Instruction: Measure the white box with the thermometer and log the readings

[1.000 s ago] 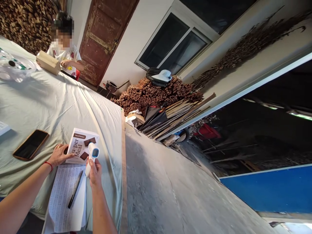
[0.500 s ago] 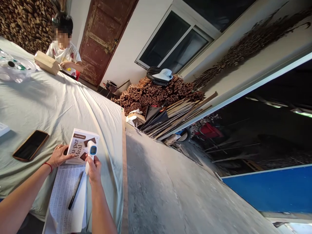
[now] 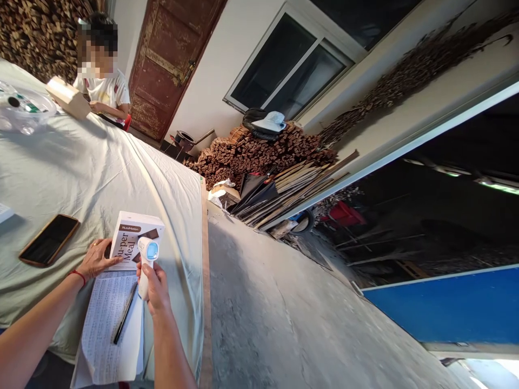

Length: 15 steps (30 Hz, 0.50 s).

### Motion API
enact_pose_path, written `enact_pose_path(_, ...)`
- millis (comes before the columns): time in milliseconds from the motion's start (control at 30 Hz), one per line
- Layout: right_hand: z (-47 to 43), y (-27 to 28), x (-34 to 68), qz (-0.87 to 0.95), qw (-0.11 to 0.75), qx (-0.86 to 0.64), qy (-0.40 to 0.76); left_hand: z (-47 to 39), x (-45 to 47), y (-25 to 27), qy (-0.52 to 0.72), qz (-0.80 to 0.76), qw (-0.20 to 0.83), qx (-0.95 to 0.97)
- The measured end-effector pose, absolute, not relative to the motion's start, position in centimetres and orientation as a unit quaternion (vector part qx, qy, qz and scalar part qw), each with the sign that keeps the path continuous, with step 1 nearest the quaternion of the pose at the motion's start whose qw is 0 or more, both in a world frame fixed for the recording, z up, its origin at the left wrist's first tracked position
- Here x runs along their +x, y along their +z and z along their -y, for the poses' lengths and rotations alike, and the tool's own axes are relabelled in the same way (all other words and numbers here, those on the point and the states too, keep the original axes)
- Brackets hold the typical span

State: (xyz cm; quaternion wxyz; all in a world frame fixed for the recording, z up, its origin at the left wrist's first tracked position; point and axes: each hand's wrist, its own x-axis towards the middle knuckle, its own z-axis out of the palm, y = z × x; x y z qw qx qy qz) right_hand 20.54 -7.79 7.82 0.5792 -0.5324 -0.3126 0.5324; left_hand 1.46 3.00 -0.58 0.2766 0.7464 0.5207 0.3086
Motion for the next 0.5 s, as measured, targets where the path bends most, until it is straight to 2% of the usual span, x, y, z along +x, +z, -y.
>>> enact_pose_path(167, 12.6, 8.3, 21.6, 0.335, 0.544, -0.546, 0.542, -3.1, 1.7, -1.2, 0.337, -0.527, 0.232, 0.745)
enact_pose_path(333, 16.4, 5.8, 23.6, 0.358, 0.496, -0.583, 0.534, -3.9, 1.8, -1.4, 0.311, -0.538, 0.215, 0.753)
enact_pose_path(400, 16.9, 3.8, 25.1, 0.399, 0.484, -0.618, 0.474, -4.0, 2.0, -1.2, 0.303, -0.544, 0.218, 0.751)
enact_pose_path(500, 16.8, 0.5, 27.9, 0.459, 0.455, -0.720, 0.254, -3.1, 2.5, -1.0, 0.313, -0.581, 0.207, 0.722)
